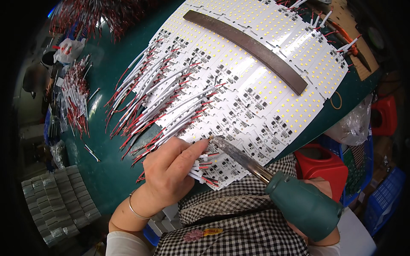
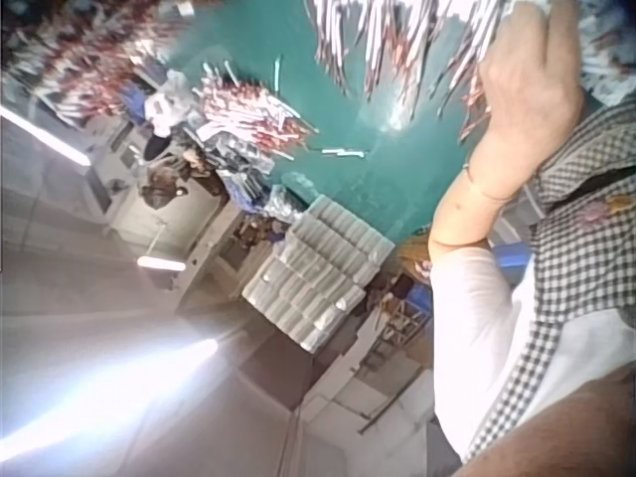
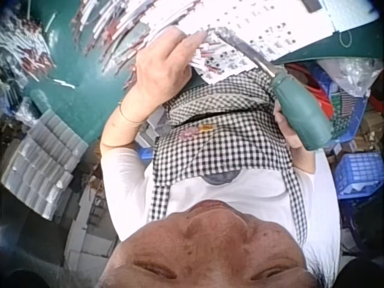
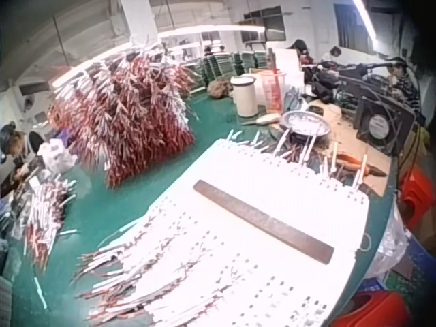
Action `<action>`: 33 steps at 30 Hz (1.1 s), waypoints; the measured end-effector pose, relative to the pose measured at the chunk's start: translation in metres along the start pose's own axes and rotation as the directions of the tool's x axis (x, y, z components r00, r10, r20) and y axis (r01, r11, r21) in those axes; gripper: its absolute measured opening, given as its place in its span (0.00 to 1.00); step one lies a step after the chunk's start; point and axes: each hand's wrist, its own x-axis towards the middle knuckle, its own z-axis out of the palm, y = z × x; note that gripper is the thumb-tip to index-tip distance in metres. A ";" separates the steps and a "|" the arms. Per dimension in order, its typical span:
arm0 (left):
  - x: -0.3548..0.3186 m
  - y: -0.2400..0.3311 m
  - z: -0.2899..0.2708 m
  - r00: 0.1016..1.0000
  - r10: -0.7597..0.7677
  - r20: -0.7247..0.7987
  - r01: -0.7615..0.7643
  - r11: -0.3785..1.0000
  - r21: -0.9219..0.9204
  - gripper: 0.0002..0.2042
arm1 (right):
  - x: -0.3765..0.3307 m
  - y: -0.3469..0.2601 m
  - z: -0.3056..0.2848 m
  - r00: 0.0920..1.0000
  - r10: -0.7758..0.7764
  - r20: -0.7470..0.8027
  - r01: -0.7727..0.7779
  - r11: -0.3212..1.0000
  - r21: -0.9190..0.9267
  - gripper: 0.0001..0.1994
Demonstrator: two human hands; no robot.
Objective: The person solders electrical wires onto an array of LED circuit boards using a soldering iron and solder wire.
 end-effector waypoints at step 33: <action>0.000 0.001 -0.001 0.997 0.082 0.016 -0.083 0.992 0.091 0.16 | -0.032 0.024 0.003 0.956 0.293 0.016 -0.283 0.905 0.318 0.15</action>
